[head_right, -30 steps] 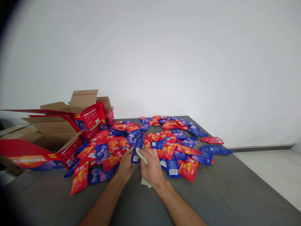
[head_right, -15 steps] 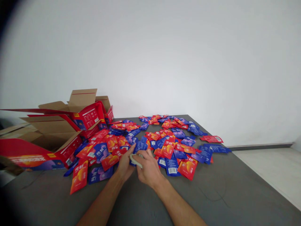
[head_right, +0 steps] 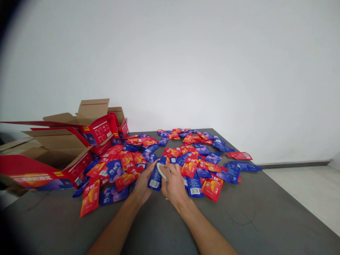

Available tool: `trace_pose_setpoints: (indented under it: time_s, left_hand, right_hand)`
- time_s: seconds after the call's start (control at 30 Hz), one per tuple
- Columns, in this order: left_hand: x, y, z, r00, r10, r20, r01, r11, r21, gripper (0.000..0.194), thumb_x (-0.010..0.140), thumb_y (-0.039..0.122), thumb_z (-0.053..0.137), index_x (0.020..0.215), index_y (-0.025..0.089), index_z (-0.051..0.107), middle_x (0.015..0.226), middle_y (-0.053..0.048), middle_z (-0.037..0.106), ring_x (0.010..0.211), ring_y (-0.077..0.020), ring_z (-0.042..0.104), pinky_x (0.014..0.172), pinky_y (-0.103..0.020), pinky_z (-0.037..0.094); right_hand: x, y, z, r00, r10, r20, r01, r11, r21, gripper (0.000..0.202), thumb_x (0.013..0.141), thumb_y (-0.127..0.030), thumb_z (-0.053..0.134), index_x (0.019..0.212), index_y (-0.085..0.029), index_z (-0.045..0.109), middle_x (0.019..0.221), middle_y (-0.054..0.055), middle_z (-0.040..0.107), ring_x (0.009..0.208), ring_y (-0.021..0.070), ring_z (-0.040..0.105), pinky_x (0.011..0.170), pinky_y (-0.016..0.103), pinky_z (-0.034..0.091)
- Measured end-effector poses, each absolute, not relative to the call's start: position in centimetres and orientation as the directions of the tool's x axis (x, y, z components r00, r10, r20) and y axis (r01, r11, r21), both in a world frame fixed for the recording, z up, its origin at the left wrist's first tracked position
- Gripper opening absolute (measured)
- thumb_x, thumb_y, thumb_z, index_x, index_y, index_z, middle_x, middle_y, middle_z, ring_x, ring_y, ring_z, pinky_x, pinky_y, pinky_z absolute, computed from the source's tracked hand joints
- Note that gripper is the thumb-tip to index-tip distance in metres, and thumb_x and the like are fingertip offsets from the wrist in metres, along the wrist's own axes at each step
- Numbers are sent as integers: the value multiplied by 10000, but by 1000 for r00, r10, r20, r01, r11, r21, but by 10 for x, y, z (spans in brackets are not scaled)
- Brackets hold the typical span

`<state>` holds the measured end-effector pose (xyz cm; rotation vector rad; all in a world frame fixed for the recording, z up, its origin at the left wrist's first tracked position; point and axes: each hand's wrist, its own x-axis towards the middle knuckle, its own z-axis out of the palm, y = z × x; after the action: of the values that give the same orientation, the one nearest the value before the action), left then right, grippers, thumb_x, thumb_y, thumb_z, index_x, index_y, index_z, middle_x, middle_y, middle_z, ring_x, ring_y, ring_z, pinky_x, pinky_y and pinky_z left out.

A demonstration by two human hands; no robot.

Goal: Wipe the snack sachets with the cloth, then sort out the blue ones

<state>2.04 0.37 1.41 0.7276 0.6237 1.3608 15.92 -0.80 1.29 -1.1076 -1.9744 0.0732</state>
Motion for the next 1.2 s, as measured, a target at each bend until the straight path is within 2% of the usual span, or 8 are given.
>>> trace_pose_setpoints:
  time_s: [0.27,0.43,0.53,0.63,0.73,0.8,0.97,1.2]
  left_hand:
    - [8,12,4,-113,994,-3,-516,-55,855,383,793,279,642,1157,190,723,1140,-73,738,1039,-223,672,930,-330,493]
    - [-8,17,6,-240,932,271,95,-255,962,364,801,202,590,1125,251,747,1236,-67,698,1201,-252,586,1088,-390,379]
    - [-19,20,0,-171,889,425,591,-252,766,400,799,175,596,1169,253,726,1340,-107,623,1281,-308,507,1120,-465,326]
    - [-29,22,-10,-180,886,427,860,-69,506,432,800,115,548,1176,245,715,1407,-134,555,1332,-345,437,1109,-523,306]
    - [-30,23,-17,-229,876,424,934,74,350,429,786,84,519,1143,204,723,1402,-163,550,1402,-391,335,1128,-587,233]
    - [-22,23,-20,-171,898,406,947,35,320,422,802,99,505,1159,178,716,1420,-175,539,1436,-401,284,1148,-596,192]
    - [17,21,-26,304,898,318,780,-426,458,505,916,204,419,1403,254,547,1538,-78,454,1484,-290,264,1199,-516,186]
    - [29,20,-42,394,900,187,741,-432,515,617,935,386,422,1532,249,349,1599,-81,347,1516,-296,185,1211,-577,9]
  right_hand:
    - [143,-25,18,-516,657,549,525,749,-403,484,809,-34,539,1180,-305,690,1070,42,666,1031,230,543,892,371,484]
    - [152,-18,14,-412,762,500,661,628,-411,461,781,-25,550,1144,-258,713,1022,66,680,987,233,559,831,338,488]
    - [159,-10,8,-301,818,491,776,509,-372,410,763,-35,575,1075,-241,745,981,89,687,981,261,561,853,363,479]
    - [170,0,1,-179,858,482,859,375,-348,372,743,-46,593,1013,-233,768,953,108,694,964,281,573,859,385,471]
    - [182,10,-3,-95,876,473,894,285,-347,310,731,-54,596,923,-213,780,910,116,699,915,270,595,864,393,462]
    - [188,15,-4,-56,880,471,899,250,-359,281,733,-61,594,880,-215,777,899,115,700,896,259,602,846,388,459]
    - [191,15,-2,-6,896,445,889,208,-408,300,762,-87,580,956,-219,766,939,132,693,927,280,592,775,382,455]
    - [186,11,1,-4,898,439,895,199,-399,237,733,-88,586,860,-215,742,927,127,693,925,275,584,761,358,446]
